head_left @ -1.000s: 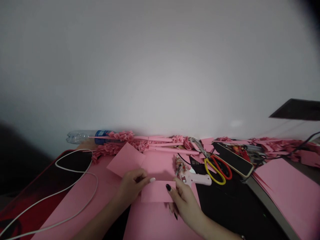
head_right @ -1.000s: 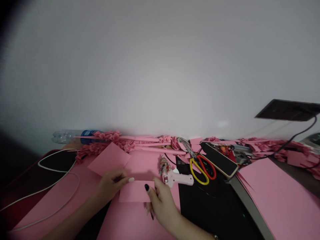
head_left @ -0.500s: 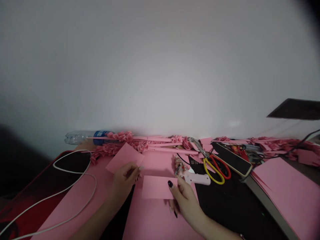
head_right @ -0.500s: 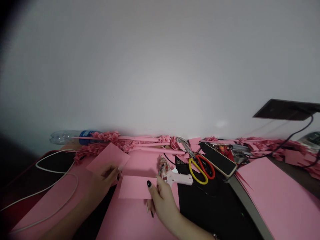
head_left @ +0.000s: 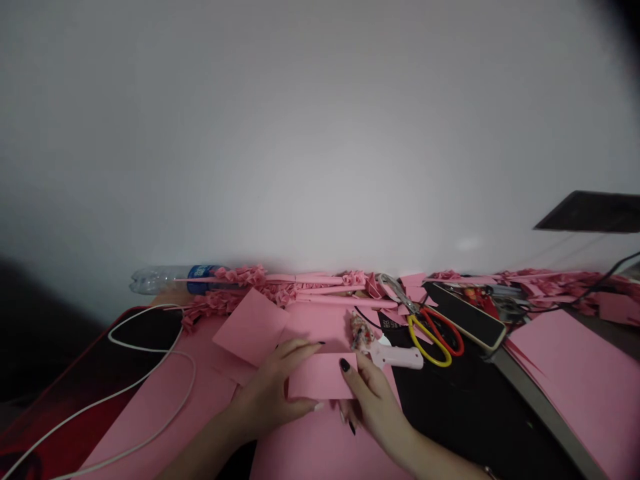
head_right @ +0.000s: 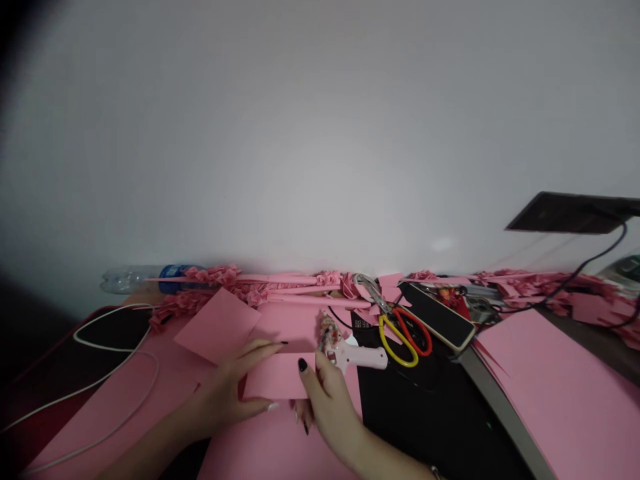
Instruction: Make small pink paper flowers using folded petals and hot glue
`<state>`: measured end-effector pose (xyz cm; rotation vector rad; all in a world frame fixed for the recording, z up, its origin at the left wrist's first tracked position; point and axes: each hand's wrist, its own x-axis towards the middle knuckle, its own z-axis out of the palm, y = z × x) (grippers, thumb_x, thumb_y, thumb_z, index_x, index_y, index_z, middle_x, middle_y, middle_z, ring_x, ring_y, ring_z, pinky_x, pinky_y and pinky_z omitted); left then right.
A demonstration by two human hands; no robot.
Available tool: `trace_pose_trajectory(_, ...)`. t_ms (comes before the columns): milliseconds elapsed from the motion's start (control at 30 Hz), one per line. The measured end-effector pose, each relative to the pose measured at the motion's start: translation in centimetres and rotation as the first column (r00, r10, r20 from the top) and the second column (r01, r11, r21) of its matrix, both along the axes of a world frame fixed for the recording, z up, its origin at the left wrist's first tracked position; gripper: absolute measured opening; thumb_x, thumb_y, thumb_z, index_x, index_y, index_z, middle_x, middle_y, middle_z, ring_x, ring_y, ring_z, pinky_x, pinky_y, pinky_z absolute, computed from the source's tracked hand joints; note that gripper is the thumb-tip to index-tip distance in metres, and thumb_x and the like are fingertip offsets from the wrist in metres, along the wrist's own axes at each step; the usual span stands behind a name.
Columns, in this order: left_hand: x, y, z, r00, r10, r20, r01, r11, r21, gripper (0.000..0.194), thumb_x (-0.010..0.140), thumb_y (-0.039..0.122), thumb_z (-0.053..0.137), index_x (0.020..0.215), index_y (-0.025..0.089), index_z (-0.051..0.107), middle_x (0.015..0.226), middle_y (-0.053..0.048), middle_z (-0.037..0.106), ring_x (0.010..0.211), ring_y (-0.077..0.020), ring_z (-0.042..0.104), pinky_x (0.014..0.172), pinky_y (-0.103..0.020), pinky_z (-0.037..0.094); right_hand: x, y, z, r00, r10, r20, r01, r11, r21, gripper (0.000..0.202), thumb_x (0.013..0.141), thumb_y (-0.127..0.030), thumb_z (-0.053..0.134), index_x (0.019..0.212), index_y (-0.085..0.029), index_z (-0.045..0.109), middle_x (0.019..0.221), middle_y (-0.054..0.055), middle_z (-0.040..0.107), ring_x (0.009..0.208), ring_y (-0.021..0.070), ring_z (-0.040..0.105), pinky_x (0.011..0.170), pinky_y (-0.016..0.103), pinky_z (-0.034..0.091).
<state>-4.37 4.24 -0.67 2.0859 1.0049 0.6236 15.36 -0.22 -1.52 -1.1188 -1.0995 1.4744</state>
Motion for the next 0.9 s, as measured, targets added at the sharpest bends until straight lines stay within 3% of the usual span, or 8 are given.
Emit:
trace_pose_trajectory(233, 0.1, 0.3, 0.0, 1.000, 0.020, -0.002, -0.020, 1.000, -0.019, 0.061, 0.078, 0.031, 0.072, 0.136, 0.031, 0.052, 0.142, -0.007, 0.054, 0.133, -0.0291, 0.044, 0.112, -0.048, 0.034, 0.2, -0.1, 0.4, 0.999, 0.049, -0.014, -0.050, 0.998, -0.041, 0.042, 0.086, -0.061, 0.055, 0.080, -0.021, 0.042, 0.045, -0.009, 0.051, 0.030, 0.0050, 0.039, 0.032, 0.015, 0.029)
trace_pose_trajectory(433, 0.4, -0.1, 0.3, 0.993, -0.101, -0.065, 0.098, 0.994, -0.053, 0.095, 0.064, 0.019, 0.079, 0.147, 0.033, 0.036, 0.149, -0.007, 0.045, 0.134, -0.0315, 0.042, 0.112, -0.047, 0.035, 0.2, 0.0, -0.1, 0.999, 0.036, 0.001, -0.035, 0.997, -0.070, 0.045, 0.085, -0.065, 0.053, 0.079, -0.023, 0.037, 0.044, -0.009, 0.054, 0.028, 0.0057, 0.040, 0.032, 0.015, 0.030)
trace_pose_trajectory(567, 0.7, -0.4, 0.6, 0.990, -0.119, -0.079, 0.118, 0.993, -0.013, 0.104, 0.063, 0.012, 0.074, 0.151, 0.034, 0.024, 0.155, -0.006, 0.036, 0.141, -0.0311, 0.032, 0.115, -0.047, 0.029, 0.1, 0.1, 0.0, 0.999, 0.042, -0.005, -0.043, 0.997, -0.059, 0.045, 0.086, -0.064, 0.052, 0.079, -0.023, 0.036, 0.043, -0.008, 0.055, 0.029, 0.0066, 0.043, 0.032, 0.015, 0.032)
trace_pose_trajectory(767, 0.9, -0.9, 0.7, 0.990, -0.093, -0.102, 0.102, 0.991, 0.089, 0.095, 0.071, 0.005, 0.056, 0.152, 0.034, 0.017, 0.154, -0.004, 0.037, 0.142, -0.0251, 0.033, 0.115, -0.045, 0.030, 0.2, 0.3, 0.0, 0.996, 0.077, -0.043, -0.079, 0.996, -0.051, 0.044, 0.086, -0.063, 0.055, 0.084, -0.022, 0.039, 0.049, -0.005, 0.061, 0.031, 0.0070, 0.049, 0.034, 0.015, 0.035)
trace_pose_trajectory(900, 0.7, -0.9, 0.8, 0.994, -0.070, -0.089, 0.071, 0.997, 0.014, 0.088, 0.077, 0.009, 0.055, 0.153, 0.030, 0.017, 0.157, -0.006, 0.031, 0.145, -0.0251, 0.026, 0.117, -0.047, 0.026, 0.3, 0.3, -0.2, 0.992, 0.103, -0.073, -0.106, 0.994, -0.035, 0.048, 0.083, -0.062, 0.060, 0.100, -0.020, 0.043, 0.057, -0.003, 0.065, 0.036, 0.0087, 0.054, 0.036, 0.016, 0.037)
